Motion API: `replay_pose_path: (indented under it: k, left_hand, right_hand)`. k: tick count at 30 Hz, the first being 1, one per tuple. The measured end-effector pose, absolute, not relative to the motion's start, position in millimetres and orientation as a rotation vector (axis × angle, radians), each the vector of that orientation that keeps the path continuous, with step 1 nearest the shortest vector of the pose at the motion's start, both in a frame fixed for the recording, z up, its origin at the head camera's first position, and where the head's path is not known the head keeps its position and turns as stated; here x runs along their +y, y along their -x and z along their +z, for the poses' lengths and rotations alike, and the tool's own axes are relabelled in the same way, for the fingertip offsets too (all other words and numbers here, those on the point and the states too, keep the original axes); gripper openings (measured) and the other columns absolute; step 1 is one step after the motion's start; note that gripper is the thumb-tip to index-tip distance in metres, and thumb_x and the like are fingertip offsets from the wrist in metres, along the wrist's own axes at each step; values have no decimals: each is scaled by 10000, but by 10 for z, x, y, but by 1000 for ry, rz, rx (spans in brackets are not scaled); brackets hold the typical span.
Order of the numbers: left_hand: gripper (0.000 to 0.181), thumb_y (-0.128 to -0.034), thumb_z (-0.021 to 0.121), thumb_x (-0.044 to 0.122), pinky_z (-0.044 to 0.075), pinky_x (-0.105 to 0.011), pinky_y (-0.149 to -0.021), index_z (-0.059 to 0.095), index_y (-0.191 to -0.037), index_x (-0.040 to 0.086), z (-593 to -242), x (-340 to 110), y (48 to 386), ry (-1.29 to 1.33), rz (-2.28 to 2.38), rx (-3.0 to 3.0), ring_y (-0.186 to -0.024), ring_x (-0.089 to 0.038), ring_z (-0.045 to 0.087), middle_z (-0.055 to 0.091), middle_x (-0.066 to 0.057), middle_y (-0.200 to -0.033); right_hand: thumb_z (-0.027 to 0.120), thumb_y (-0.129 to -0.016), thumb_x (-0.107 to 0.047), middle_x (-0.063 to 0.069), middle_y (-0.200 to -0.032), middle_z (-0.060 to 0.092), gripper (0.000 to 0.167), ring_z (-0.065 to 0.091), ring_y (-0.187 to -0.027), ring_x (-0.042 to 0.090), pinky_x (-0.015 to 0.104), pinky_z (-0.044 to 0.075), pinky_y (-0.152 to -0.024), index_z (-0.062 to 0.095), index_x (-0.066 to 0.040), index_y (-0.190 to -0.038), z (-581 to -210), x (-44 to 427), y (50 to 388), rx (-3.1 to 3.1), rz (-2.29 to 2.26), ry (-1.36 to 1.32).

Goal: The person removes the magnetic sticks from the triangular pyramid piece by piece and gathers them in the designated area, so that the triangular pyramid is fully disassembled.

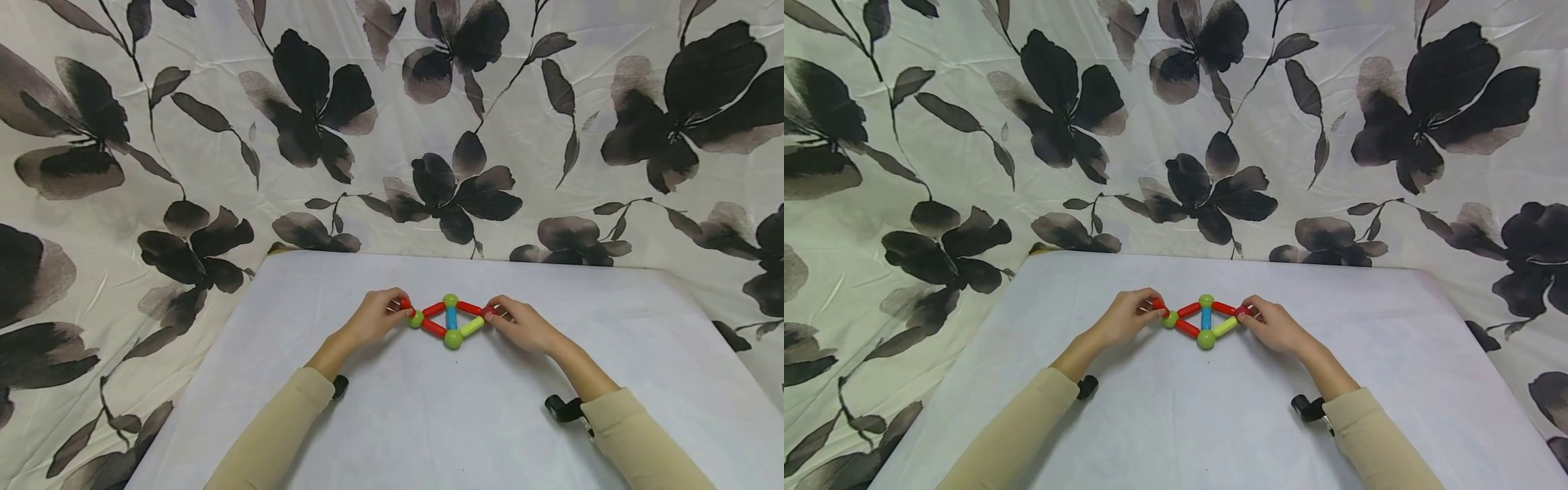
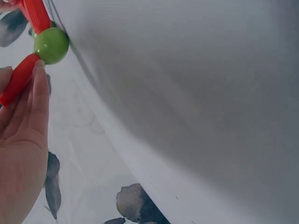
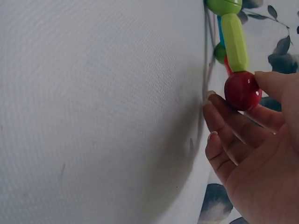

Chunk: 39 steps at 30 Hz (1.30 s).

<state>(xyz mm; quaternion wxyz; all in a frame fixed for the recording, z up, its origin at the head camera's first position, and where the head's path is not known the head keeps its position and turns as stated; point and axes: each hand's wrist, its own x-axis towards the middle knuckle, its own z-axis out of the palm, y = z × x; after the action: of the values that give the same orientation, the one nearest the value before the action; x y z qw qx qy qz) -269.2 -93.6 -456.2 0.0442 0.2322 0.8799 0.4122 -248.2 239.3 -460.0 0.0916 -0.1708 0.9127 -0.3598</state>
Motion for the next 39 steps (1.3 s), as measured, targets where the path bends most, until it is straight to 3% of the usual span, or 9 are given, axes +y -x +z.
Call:
replay_pose_path:
  k: [11,20,39]
  left_hand:
    - [101,-955,728,94,571,-333,-869,696,-1041,50,-4575,-1060,2710,-778,1252,2722,-928,-204,708,739,-56,-1010]
    - [130,-921,762,73,573,-329,-843,739,-1043,32,-4634,-1203,2762,-770,1192,2712,-908,-192,699,732,-72,-1005]
    - [211,-885,802,81,521,-317,-855,774,-1089,32,-4645,-1255,2866,-674,949,2679,-916,-158,621,718,-43,-1014]
  right_hand:
    - [603,-1038,-193,91,-1094,676,278,610,-979,241,383,525,-851,643,2,-1233,-4607,2410,2513,2703,-1042,559]
    - [624,-1016,-193,102,-1046,664,330,584,-916,225,340,502,-781,651,52,-1237,-4625,2423,2507,2727,-1009,629]
    - [664,-993,-219,65,-1028,678,354,597,-953,237,394,496,-843,661,24,-1250,-4634,2464,2528,2705,-993,589]
